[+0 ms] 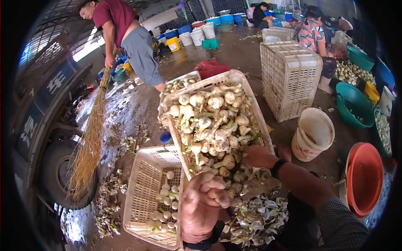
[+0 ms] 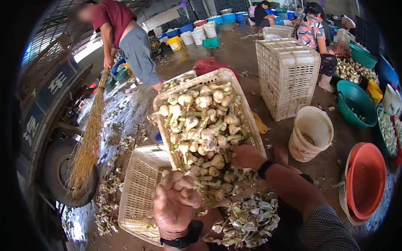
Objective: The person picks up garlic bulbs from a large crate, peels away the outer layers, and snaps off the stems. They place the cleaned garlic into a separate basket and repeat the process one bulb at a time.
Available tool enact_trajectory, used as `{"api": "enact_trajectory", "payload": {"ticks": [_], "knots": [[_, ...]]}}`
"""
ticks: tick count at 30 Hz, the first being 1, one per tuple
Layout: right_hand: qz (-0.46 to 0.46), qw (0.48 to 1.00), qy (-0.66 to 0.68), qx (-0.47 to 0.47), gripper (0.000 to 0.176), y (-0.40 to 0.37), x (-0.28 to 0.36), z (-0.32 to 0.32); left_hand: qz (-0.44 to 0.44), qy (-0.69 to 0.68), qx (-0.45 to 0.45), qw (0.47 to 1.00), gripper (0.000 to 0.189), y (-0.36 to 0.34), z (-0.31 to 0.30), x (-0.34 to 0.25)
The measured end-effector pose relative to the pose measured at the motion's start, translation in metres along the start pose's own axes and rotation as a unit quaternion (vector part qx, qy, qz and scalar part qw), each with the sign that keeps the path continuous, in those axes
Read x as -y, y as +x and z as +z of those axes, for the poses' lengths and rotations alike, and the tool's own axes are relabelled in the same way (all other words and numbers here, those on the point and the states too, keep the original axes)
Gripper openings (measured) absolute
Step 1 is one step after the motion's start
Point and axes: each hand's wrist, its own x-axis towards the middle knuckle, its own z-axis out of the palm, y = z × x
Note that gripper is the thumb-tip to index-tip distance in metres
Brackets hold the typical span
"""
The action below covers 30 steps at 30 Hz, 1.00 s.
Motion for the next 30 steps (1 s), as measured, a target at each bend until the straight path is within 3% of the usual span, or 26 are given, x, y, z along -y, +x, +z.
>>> {"api": "enact_trajectory", "payload": {"ticks": [2,5,6,8,10,12,14,18,20,21,22,24,26,28,30], "knots": [[-0.015,0.999,0.019,-0.025,0.045,-0.011,0.011,-0.022,-0.034,-0.001,-0.038,0.999,0.048,-0.001,0.004,0.003],[-0.091,0.946,0.310,-0.029,0.045,-0.037,0.035,-0.063,-0.032,0.080,-0.085,0.993,0.045,0.001,0.019,0.010],[-0.088,0.945,0.312,-0.030,0.045,-0.050,0.047,-0.075,-0.028,0.139,-0.110,0.984,0.045,0.002,0.023,0.013],[-0.209,0.876,0.424,-0.090,0.045,-0.072,0.063,-0.093,-0.042,0.170,-0.112,0.978,0.050,0.003,0.028,0.020],[-0.273,0.863,0.409,-0.116,0.044,-0.088,0.067,-0.101,-0.027,0.271,-0.139,0.952,0.054,0.004,0.034,0.028],[-0.369,0.847,0.330,-0.192,0.041,-0.093,0.071,-0.104,-0.053,0.245,-0.134,0.959,0.061,0.005,0.037,0.031],[-0.345,0.887,0.258,-0.169,0.043,-0.106,0.070,-0.110,-0.112,0.220,-0.102,0.964,0.066,0.007,0.039,0.032],[-0.357,0.877,0.251,-0.201,0.044,-0.117,0.060,-0.108,-0.162,0.247,-0.058,0.954,0.069,0.008,0.033,0.045],[-0.345,0.873,0.298,-0.173,0.044,-0.120,0.053,-0.108,-0.185,0.235,-0.070,0.952,0.068,0.008,0.034,0.052],[-0.342,0.873,0.299,-0.175,0.044,-0.122,0.049,-0.109,-0.124,0.246,-0.038,0.961,0.068,0.008,0.026,0.058],[-0.292,0.864,0.388,-0.131,0.043,-0.124,0.043,-0.112,-0.062,0.256,-0.005,0.965,0.068,0.009,0.023,0.062],[-0.180,0.813,0.552,-0.041,0.041,-0.131,0.032,-0.115,-0.067,0.241,-0.010,0.968,0.067,0.011,0.035,0.061],[-0.175,0.796,0.571,-0.098,0.032,-0.127,0.026,-0.100,-0.065,0.315,-0.016,0.947,0.065,0.012,0.039,0.062],[-0.184,0.869,0.460,-0.013,0.025,-0.129,0.020,-0.107,-0.060,0.381,-0.010,0.923,0.065,0.011,0.033,0.068],[-0.168,0.855,0.489,-0.031,0.022,-0.130,0.022,-0.097,0.004,0.555,0.016,0.832,0.064,0.011,0.024,0.075]]}}
